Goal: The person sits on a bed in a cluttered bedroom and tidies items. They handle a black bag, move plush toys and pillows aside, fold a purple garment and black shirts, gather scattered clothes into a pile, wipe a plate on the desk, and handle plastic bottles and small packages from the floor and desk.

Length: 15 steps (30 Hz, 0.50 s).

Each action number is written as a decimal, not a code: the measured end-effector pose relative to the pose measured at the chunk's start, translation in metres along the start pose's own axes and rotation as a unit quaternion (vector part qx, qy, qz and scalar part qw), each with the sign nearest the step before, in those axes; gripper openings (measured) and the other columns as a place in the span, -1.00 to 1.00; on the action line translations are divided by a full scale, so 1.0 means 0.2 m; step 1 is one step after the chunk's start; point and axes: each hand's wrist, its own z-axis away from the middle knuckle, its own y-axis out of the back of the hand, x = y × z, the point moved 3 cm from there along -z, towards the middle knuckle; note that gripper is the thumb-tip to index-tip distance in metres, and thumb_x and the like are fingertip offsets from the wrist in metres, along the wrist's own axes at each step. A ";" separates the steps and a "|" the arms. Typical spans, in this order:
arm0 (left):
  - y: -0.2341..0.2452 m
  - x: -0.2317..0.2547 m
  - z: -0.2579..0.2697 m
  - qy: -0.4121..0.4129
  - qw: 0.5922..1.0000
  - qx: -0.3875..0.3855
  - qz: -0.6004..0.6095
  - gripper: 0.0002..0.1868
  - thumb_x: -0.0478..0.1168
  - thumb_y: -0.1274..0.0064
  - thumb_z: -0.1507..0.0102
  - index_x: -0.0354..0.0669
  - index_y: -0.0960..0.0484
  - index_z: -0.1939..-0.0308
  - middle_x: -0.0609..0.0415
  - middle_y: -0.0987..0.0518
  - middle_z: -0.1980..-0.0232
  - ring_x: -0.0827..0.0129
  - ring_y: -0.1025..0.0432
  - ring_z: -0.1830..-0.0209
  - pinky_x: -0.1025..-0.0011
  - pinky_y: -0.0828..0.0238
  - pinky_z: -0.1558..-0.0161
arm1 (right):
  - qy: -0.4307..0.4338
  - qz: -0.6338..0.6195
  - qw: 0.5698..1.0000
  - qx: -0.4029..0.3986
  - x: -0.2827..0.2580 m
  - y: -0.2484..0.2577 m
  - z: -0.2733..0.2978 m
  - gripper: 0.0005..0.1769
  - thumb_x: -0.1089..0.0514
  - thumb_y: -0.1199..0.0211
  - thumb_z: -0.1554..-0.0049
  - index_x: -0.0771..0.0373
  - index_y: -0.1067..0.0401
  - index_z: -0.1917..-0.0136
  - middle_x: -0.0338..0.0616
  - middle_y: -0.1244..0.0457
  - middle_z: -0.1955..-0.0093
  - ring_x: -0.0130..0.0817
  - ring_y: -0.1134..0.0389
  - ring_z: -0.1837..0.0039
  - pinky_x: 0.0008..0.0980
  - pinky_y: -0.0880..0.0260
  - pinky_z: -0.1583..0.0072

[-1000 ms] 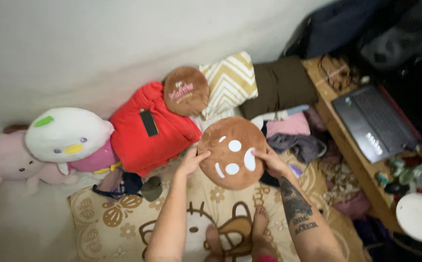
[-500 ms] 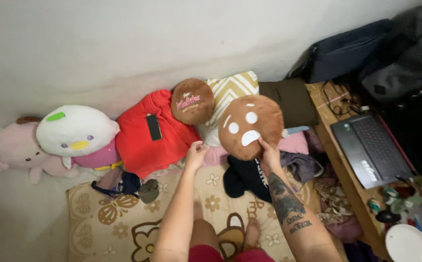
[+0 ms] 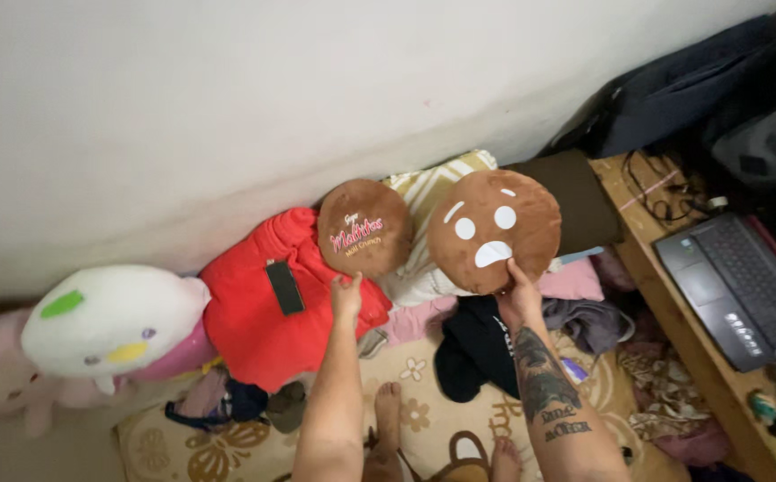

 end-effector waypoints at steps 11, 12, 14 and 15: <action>-0.23 -0.14 -0.47 0.269 0.894 -0.097 0.344 -0.25 0.37 -0.16 -0.09 0.10 -0.58 -0.25 0.30 -0.56 -0.24 0.51 -0.38 -0.07 0.41 -0.18 0.03 | -0.004 -0.024 0.998 -0.062 0.13 -0.31 -0.24 -0.35 0.04 -0.20 -0.23 0.15 -0.17 -0.54 -0.17 -0.17 -0.53 -0.14 -0.19 -0.50 0.04 -0.21 -0.43; -0.24 -0.10 -0.45 0.229 0.895 -0.117 0.364 -0.28 0.30 -0.20 -0.09 0.10 -0.60 -0.25 0.29 -0.56 -0.25 0.50 -0.39 -0.11 0.41 -0.21 -0.03 | -0.002 -0.016 1.000 -0.018 0.13 -0.31 -0.26 -0.34 0.07 -0.20 -0.22 0.12 -0.14 -0.54 -0.16 -0.17 -0.51 -0.11 -0.19 -0.49 0.06 -0.22 -0.42; -0.21 0.01 -0.42 0.097 0.916 -0.110 0.373 -0.39 0.06 -0.32 -0.08 -0.06 -0.62 -0.16 0.09 -0.57 -0.21 0.33 -0.42 -0.14 0.24 -0.27 -0.15 | 0.000 -0.001 0.998 0.068 0.15 -0.31 -0.30 -0.32 0.12 -0.21 -0.20 0.06 -0.09 -0.54 -0.13 -0.17 -0.47 -0.06 -0.20 -0.47 0.11 -0.24 -0.41; -0.18 0.11 -0.41 0.025 0.920 -0.105 0.377 -0.44 -0.06 -0.39 -0.08 -0.14 -0.63 -0.12 -0.01 -0.58 -0.19 0.24 -0.43 -0.16 0.16 -0.30 -0.22 | 0.001 -0.002 0.998 0.060 0.14 -0.33 -0.31 -0.31 0.12 -0.20 -0.19 0.00 -0.08 -0.54 -0.18 -0.17 -0.46 -0.08 -0.19 -0.47 0.12 -0.23 -0.40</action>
